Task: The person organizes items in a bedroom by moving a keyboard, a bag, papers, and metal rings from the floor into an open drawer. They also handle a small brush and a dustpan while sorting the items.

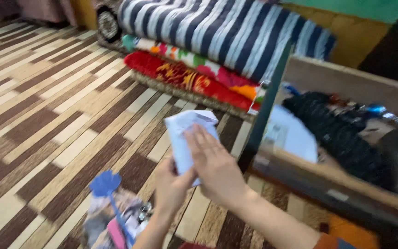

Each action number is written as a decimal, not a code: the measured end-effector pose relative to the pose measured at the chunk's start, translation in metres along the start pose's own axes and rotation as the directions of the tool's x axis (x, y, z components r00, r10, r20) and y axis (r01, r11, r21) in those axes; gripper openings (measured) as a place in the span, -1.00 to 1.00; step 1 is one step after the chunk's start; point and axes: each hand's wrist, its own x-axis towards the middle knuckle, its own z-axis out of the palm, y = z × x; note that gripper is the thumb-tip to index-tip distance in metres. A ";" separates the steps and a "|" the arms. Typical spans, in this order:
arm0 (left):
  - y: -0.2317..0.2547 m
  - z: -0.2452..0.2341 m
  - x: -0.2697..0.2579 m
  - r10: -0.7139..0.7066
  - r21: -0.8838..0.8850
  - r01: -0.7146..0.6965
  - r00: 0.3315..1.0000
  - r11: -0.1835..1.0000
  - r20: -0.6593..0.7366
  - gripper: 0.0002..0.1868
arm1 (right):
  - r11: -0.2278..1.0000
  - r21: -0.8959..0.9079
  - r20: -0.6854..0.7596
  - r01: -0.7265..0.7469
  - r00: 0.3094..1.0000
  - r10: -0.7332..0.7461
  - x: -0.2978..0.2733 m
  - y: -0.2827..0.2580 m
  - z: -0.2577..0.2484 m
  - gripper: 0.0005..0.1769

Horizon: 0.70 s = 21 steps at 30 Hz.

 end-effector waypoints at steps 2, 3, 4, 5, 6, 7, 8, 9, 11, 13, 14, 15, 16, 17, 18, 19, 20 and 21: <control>0.050 -0.004 0.020 0.031 -0.103 -0.030 0.999 0.994 0.012 -0.73 | 0.998 -0.049 -0.052 0.028 0.998 -0.030 0.039 0.006 -0.042 0.02; 0.075 -0.008 0.029 0.051 -0.195 -0.050 0.999 0.980 0.000 -0.64 | 0.994 -0.081 -0.100 0.070 0.992 -0.078 0.058 0.008 -0.063 -0.09; 0.097 -0.005 0.043 0.059 -0.202 -0.056 0.998 0.978 0.011 -0.64 | 0.994 -0.094 -0.103 0.063 0.992 -0.072 0.076 0.021 -0.082 -0.09; 0.119 -0.002 0.056 0.078 -0.158 -0.075 0.997 0.985 0.017 -0.60 | 0.996 -0.080 0.045 0.047 0.998 -0.044 0.093 0.032 -0.102 0.15; 0.140 -0.002 0.067 0.096 -0.110 -0.093 0.995 0.990 0.020 -0.57 | 0.998 -0.063 0.191 0.029 0.981 -0.017 0.109 0.041 -0.120 0.40; 0.148 0.005 0.083 0.103 -0.114 -0.100 0.994 0.988 0.026 -0.57 | 0.997 -0.072 0.187 0.025 0.982 -0.011 0.117 0.054 -0.143 0.40; 0.154 0.013 0.099 0.237 0.004 -0.238 0.968 0.971 0.082 -0.56 | 0.992 0.118 0.221 -0.039 0.975 0.012 0.124 0.068 -0.165 0.38; 0.160 0.021 0.114 0.359 0.113 -0.377 0.921 0.919 0.150 -0.55 | 0.947 0.302 0.257 -0.106 0.966 0.026 0.129 0.081 -0.186 0.35; 0.168 0.041 0.135 0.563 0.200 -0.593 0.805 0.780 0.189 -0.61 | 0.762 0.390 0.284 -0.517 0.855 0.434 0.142 0.092 -0.221 0.08; 0.168 0.061 0.157 0.731 0.276 -0.768 0.637 0.577 0.244 -0.67 | 0.407 0.455 0.348 -0.792 0.579 0.737 0.145 0.115 -0.235 -0.13; 0.162 0.073 0.165 0.800 0.391 -0.836 0.513 0.384 0.311 -0.69 | 0.106 0.687 0.368 -0.719 0.470 0.802 0.139 0.132 -0.234 -0.24; 0.157 0.086 0.173 0.835 0.482 -0.860 0.384 0.168 0.394 -0.65 | -0.194 0.832 0.421 -0.521 0.363 0.831 0.132 0.150 -0.232 -0.29; 0.157 0.097 0.179 0.837 0.475 -0.865 0.375 0.161 0.398 -0.65 | -0.193 0.836 0.414 -0.514 0.359 0.836 0.123 0.163 -0.228 -0.29; 0.157 0.108 0.184 0.907 0.479 -0.878 0.201 -0.002 0.371 -0.77 | -0.264 0.836 0.468 -0.480 0.377 0.799 0.114 0.175 -0.224 -0.20; 0.157 0.119 0.187 0.940 0.489 -0.857 0.018 -0.162 0.342 -0.81 | -0.335 0.829 0.520 -0.447 0.398 0.756 0.103 0.187 -0.220 -0.08; 0.159 0.126 0.189 0.939 0.482 -0.860 0.010 -0.167 0.343 -0.81 | -0.335 0.833 0.515 -0.441 0.395 0.761 0.094 0.197 -0.217 -0.08; 0.160 0.133 0.191 0.926 0.436 -0.857 -0.112 -0.274 0.361 -0.82 | -0.350 0.810 0.540 -0.471 0.362 0.760 0.086 0.208 -0.212 -0.23; 0.160 0.139 0.192 0.899 0.388 -0.841 -0.233 -0.378 0.371 -0.83 | -0.366 0.785 0.563 -0.501 0.329 0.758 0.078 0.219 -0.206 -0.35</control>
